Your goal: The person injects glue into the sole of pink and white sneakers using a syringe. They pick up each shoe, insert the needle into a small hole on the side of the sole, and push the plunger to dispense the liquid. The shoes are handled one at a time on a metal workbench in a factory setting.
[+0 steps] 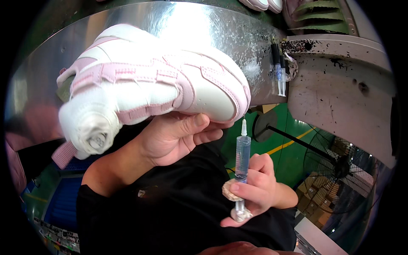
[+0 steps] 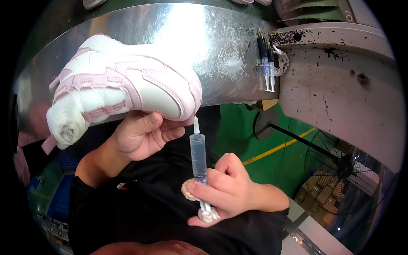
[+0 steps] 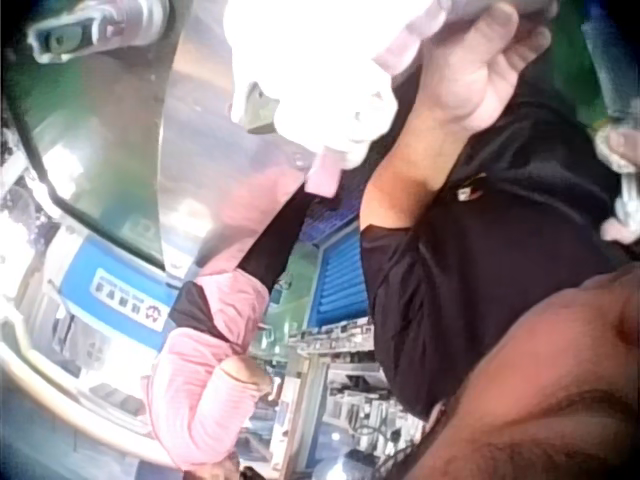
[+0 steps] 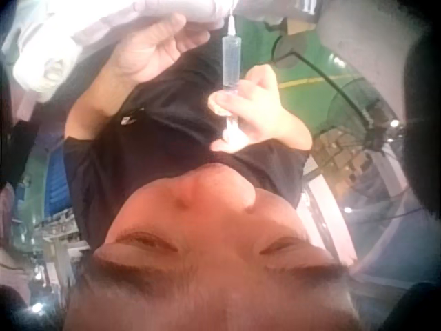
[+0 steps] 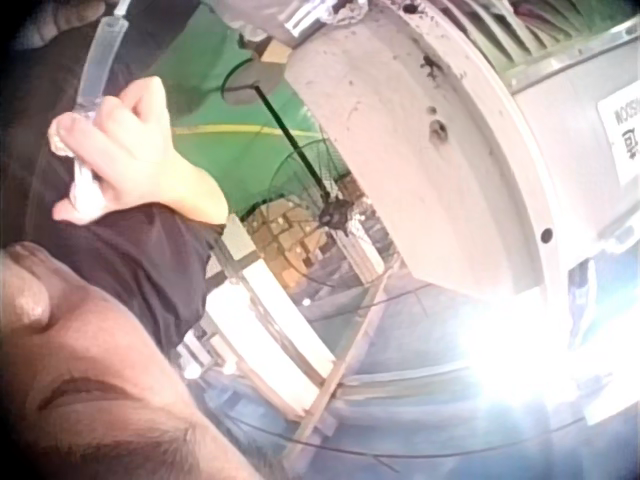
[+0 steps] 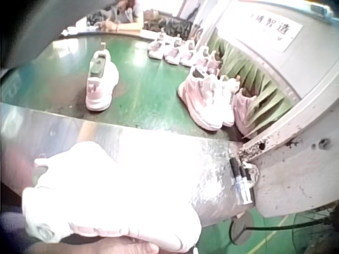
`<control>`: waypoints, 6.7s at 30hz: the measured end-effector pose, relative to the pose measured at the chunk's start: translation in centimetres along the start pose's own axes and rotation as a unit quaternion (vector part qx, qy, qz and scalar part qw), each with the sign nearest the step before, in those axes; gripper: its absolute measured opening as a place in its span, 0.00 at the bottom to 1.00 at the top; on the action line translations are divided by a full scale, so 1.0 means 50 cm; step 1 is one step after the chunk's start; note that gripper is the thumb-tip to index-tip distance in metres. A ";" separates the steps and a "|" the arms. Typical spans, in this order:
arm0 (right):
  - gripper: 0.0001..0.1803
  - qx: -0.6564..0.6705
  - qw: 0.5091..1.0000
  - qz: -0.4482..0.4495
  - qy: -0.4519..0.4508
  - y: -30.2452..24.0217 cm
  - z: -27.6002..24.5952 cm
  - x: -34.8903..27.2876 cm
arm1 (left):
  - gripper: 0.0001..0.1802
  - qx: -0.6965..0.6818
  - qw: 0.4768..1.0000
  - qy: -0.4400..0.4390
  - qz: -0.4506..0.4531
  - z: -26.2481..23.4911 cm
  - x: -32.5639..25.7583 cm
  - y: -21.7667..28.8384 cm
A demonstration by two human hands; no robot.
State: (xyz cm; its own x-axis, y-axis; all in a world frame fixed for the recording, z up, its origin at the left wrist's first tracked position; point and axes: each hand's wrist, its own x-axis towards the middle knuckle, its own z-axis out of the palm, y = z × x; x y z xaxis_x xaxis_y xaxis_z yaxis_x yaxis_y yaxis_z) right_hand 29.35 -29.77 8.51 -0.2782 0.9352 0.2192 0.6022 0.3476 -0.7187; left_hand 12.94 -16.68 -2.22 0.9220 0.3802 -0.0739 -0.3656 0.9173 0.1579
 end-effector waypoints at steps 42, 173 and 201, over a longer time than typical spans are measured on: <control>0.40 0.506 0.861 0.032 0.048 0.058 0.034 -0.032 | 0.26 0.011 0.998 0.064 -0.028 -0.079 -0.163 -0.035; 0.41 0.593 0.805 0.032 -0.001 0.054 -0.013 0.279 | 0.43 0.362 0.904 0.015 0.229 0.040 -0.042 0.294; 0.45 0.643 0.764 0.031 0.047 0.138 0.032 0.173 | 0.35 0.272 0.932 0.086 0.226 -0.008 -0.020 0.305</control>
State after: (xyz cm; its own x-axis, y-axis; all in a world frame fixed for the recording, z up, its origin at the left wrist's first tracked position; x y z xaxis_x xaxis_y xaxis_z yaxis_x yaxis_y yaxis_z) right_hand 29.87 -19.40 4.39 -0.1875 0.9688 0.1624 -0.6378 0.0056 -0.7701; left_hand 6.37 -3.01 -0.13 0.6387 0.7689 -0.0286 -0.5491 0.4816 0.6831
